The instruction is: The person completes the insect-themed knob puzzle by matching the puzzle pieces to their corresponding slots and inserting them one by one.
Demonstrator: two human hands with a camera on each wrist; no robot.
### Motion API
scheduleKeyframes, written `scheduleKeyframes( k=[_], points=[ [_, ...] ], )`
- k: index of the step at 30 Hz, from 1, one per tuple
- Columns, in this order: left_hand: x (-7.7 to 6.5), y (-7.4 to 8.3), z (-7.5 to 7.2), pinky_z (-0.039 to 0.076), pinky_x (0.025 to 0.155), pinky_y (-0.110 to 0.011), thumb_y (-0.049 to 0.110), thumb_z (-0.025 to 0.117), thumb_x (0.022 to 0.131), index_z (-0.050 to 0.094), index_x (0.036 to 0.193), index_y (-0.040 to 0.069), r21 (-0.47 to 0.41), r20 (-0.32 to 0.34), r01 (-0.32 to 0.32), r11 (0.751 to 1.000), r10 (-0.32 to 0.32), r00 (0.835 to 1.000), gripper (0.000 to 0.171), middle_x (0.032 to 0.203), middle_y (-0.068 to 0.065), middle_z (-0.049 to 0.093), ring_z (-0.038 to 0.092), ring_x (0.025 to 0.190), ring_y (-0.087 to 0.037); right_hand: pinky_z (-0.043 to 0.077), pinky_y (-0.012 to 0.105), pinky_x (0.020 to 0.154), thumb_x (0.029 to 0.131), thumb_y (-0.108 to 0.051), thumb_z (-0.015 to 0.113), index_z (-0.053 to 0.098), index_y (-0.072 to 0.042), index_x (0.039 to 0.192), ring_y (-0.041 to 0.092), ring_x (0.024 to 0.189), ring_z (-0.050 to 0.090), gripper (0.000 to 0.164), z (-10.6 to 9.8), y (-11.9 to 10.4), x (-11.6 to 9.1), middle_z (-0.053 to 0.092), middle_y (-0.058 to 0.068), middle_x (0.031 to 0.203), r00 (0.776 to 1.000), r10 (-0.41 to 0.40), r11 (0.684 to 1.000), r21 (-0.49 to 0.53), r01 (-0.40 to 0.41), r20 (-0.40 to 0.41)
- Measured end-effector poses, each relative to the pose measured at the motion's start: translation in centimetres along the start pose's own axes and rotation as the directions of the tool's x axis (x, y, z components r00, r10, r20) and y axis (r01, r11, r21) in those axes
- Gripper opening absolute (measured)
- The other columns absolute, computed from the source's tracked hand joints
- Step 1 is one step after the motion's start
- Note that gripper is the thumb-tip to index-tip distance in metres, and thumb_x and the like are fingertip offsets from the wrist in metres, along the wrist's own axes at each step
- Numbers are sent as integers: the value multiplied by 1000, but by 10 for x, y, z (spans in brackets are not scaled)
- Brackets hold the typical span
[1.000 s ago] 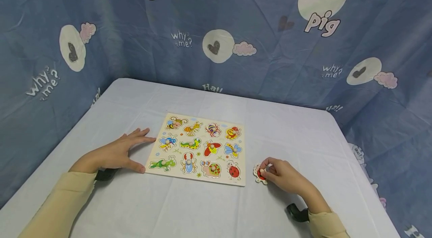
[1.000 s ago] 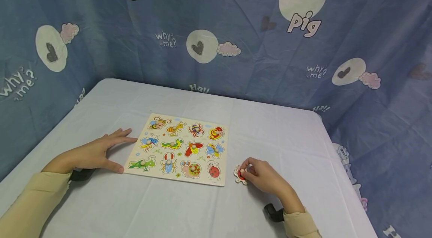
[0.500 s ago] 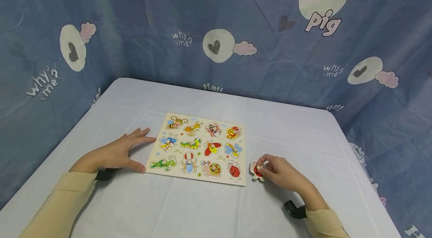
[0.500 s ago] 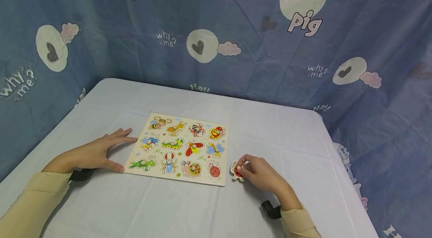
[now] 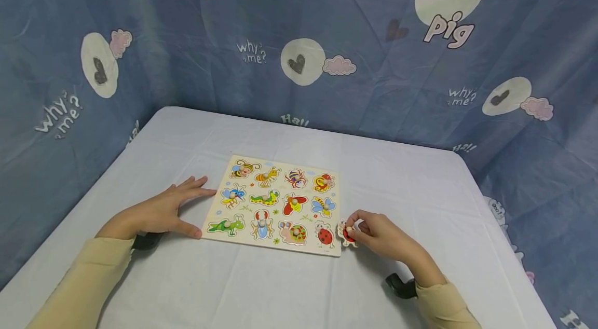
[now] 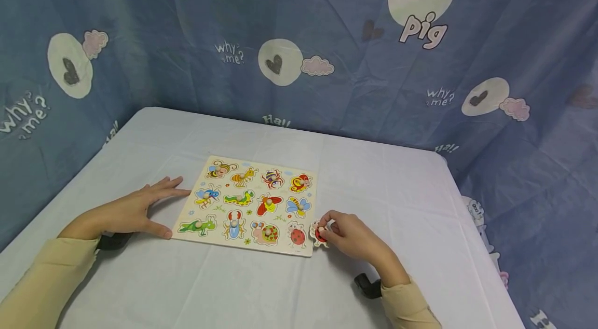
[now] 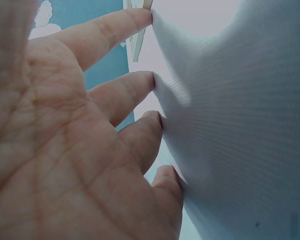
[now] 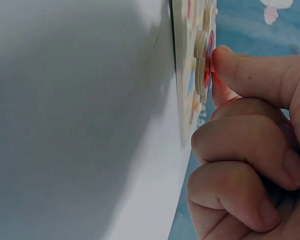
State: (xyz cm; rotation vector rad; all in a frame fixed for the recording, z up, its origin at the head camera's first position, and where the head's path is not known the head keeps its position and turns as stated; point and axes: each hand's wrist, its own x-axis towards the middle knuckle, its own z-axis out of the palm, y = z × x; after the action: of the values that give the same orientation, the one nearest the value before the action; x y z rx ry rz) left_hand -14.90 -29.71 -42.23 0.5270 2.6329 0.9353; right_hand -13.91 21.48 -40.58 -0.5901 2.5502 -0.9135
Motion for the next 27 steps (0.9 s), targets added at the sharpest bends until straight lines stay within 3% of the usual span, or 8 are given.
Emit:
scheduleKeyframes(
  k=[19,27],
  points=[
    [0,2,1,3,125,-83,44,100,68,57,155,14,14,2,17,1000,-17,1000,102,177,-28,21,5,165,-55,30,19,55,107,-21,67,68,-11,111,1,55,32,11,17,-15,24,38,-12,62,990,-131,991,-23,132,55],
    [1,0,1,3,125,-83,44,100,67,57,156,14,15,-1,13,1000,-13,1000,103,177,-28,21,5,165,-55,30,20,56,106,-19,68,68,-11,109,2,56,33,9,23,-19,30,38,-11,62,990,-125,992,-22,127,72]
  ],
)
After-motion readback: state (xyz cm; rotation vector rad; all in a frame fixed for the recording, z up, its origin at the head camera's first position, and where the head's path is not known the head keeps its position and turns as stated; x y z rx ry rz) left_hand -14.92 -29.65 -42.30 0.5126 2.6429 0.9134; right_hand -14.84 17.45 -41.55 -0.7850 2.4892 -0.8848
